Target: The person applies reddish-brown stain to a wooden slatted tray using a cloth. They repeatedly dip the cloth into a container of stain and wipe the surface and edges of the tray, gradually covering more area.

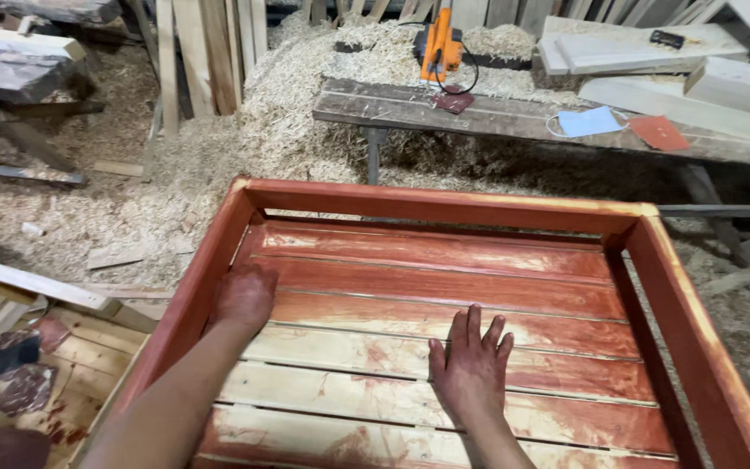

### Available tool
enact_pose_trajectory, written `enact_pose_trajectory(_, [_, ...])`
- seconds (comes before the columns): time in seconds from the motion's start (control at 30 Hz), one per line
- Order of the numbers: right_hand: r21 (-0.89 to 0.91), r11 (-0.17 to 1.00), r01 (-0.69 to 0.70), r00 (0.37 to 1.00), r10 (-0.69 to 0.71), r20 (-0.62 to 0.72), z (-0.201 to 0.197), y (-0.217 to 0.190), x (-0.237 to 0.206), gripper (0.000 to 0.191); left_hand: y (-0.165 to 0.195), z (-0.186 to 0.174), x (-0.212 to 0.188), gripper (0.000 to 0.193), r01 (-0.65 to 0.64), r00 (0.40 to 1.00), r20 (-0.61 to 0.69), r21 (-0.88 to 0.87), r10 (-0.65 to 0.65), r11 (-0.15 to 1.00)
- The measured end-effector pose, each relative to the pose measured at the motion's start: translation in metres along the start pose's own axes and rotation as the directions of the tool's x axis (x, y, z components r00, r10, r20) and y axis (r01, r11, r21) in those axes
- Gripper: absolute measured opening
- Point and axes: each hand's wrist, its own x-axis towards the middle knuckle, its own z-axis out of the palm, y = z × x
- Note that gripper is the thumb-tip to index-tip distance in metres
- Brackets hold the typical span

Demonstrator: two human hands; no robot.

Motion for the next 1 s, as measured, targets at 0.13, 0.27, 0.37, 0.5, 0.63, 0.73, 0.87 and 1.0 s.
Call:
enact_pose_trajectory(0.13, [-0.028,1.000,0.001,1.000,-0.002,-0.019,0.001,-0.004,0.002,0.075,0.021,0.024,0.010,0.036,0.105,0.988,-0.066,-0.398,-0.143,0.912])
enact_pose_trajectory(0.27, [-0.034,0.999,-0.011,1.000,0.011,-0.013,0.002,-0.008,0.003,0.075,0.061,0.044,0.015,0.018,-0.195,0.909,-0.415,-0.368,0.027,0.909])
enact_pose_trajectory(0.37, [-0.047,0.999,-0.015,1.000,0.014,-0.021,0.002,-0.012,0.002,0.075,0.111,0.048,0.009,0.019,-0.331,0.854,-0.512,-0.396,0.093,0.856])
enact_pose_trajectory(0.5, [-0.028,0.999,-0.015,1.000,0.014,-0.026,0.001,-0.018,-0.002,0.074,0.168,0.022,-0.006,0.036,-0.265,0.922,-0.326,-0.140,0.209,0.954])
enact_pose_trajectory(0.63, [0.031,0.999,-0.015,0.999,0.017,-0.048,-0.002,-0.022,-0.005,0.074,0.130,0.003,-0.009,0.030,-0.326,0.936,-0.292,-0.498,0.198,0.803])
enact_pose_trajectory(0.73, [0.005,0.999,-0.040,0.999,0.040,-0.030,-0.004,-0.025,-0.007,0.074,0.106,0.002,-0.018,0.027,-0.311,0.929,-0.324,-0.428,0.177,0.849])
enact_pose_trajectory(0.87, [0.035,0.998,-0.048,0.999,0.048,-0.002,-0.007,-0.020,-0.010,0.074,0.085,0.019,-0.019,0.026,-0.165,0.957,-0.284,-0.386,0.053,0.908])
enact_pose_trajectory(1.0, [0.046,0.998,-0.045,0.999,0.044,0.010,-0.012,-0.012,-0.013,0.074,0.036,0.034,-0.005,0.024,-0.069,0.972,-0.231,-0.170,0.029,0.983])
